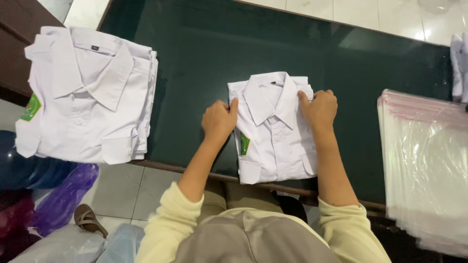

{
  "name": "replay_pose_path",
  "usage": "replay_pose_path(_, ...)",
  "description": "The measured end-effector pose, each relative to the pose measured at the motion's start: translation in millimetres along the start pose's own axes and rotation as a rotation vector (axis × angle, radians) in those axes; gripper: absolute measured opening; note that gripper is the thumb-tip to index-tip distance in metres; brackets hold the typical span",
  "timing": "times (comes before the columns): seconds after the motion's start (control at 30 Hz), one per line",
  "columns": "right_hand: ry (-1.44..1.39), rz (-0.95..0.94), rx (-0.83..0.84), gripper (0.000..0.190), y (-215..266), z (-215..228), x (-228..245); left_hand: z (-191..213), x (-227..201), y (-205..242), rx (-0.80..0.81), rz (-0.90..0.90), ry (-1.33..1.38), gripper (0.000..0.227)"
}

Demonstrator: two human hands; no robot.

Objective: The person takes a folded white shirt from a stack, places it into a clear plastic bag, removes the adhesive strip to seal the bag, and sets the packaged shirt aside before picking up another shirt.

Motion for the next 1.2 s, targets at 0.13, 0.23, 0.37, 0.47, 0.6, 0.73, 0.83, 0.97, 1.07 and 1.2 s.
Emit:
replay_pose_path(0.13, -0.009, 0.008, 0.023, 0.049, -5.1, -12.0, -7.8, -17.3, 1.9, -25.9, -0.054, -0.044, 0.015, 0.055)
replay_pose_path(0.23, -0.194, -0.052, 0.093, 0.032, -11.7, -11.1, -24.6, -9.2, -8.2, -19.5, -0.109, -0.075, 0.014, 0.039)
replay_pose_path(0.37, -0.878, -0.279, 0.299, 0.018, -25.6, -19.5, -43.2, -28.9, -4.0, -36.2, -0.123, -0.228, 0.299, 0.034)
replay_pose_path(0.47, -1.057, -0.406, 0.386, 0.018, -34.3, -52.2, -57.2, -33.6, -2.1, -31.4, -0.119, -0.256, 0.322, 0.031)
replay_pose_path(0.6, -0.339, -0.215, 0.235, 0.027, -40.4, -65.4, -54.9, -38.1, -11.8, -35.5, -0.077, -0.173, -0.193, 0.034)
replay_pose_path(0.73, -0.087, -0.321, 0.246, 0.032, -16.8, -39.4, -23.7, -44.8, -1.4, -45.1, -0.098, -0.191, -0.349, 0.038)
replay_pose_path(0.83, 0.003, -0.254, 0.292, 0.032, 2.9, -4.8, 12.0, -41.2, 1.1, -34.6, -0.201, -0.212, -0.429, 0.038)
replay_pose_path(0.97, 0.042, -0.179, 0.303, 0.023, 3.8, -1.2, 17.3, -33.3, -15.7, -4.0, -0.414, -0.309, -0.459, 0.040)
replay_pose_path(1.07, 0.088, -0.153, 0.323, 0.023, 4.5, 0.1, 19.9, -30.4, -42.5, 43.4, -0.339, -0.576, -0.367, 0.066)
replay_pose_path(1.2, 0.151, -0.131, 0.298, 0.027, 6.1, -3.7, 17.2, -52.8, -32.9, 64.0, 0.049, -0.598, -0.354, 0.084)
Point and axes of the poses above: each hand's wrist, its own y-axis away from the middle knuckle, its own z-axis out of the back of the hand, x = y × z, the point moved 3 cm from there along -y, towards the middle knuckle, and after that the axes turned 4 degrees about x, right-handed, at the moved point
